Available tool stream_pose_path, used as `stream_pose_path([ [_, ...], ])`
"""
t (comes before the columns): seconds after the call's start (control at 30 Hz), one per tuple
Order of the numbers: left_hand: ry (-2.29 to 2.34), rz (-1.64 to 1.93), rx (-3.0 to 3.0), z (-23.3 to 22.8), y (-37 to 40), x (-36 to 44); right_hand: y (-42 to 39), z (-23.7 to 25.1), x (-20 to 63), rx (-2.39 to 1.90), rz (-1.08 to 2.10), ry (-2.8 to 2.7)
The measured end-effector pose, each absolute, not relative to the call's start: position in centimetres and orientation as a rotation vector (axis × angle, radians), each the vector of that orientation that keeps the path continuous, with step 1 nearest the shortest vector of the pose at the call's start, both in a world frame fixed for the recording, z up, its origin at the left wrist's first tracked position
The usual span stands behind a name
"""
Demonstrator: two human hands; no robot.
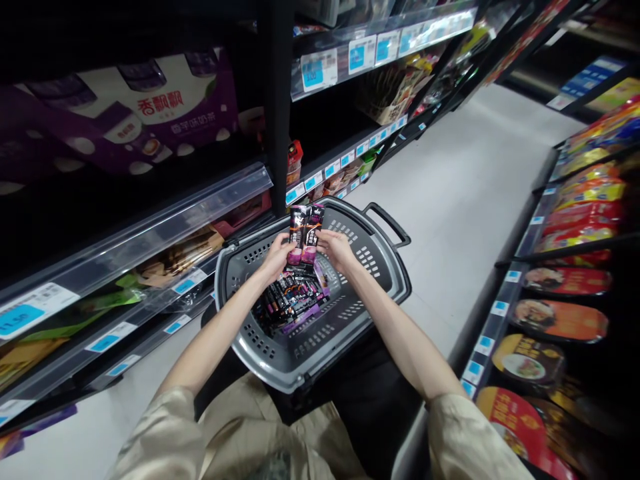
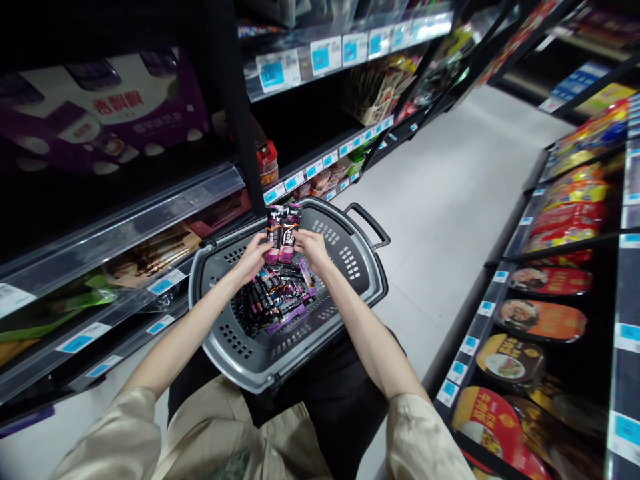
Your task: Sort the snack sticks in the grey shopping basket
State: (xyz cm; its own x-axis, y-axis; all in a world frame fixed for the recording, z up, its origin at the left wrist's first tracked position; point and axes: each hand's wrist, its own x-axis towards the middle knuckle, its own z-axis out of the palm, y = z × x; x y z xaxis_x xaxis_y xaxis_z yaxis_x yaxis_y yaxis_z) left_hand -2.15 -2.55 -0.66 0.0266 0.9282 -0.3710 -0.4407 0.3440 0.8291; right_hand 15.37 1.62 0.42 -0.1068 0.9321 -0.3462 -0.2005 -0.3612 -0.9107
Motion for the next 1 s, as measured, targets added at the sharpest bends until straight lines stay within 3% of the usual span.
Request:
stream_pose_path([
  [1.0,1.153,1.177,1.016,-1.7,-2.6,-1.8,1.3,1.7,14.8,-1.359,1.542,-0.859],
])
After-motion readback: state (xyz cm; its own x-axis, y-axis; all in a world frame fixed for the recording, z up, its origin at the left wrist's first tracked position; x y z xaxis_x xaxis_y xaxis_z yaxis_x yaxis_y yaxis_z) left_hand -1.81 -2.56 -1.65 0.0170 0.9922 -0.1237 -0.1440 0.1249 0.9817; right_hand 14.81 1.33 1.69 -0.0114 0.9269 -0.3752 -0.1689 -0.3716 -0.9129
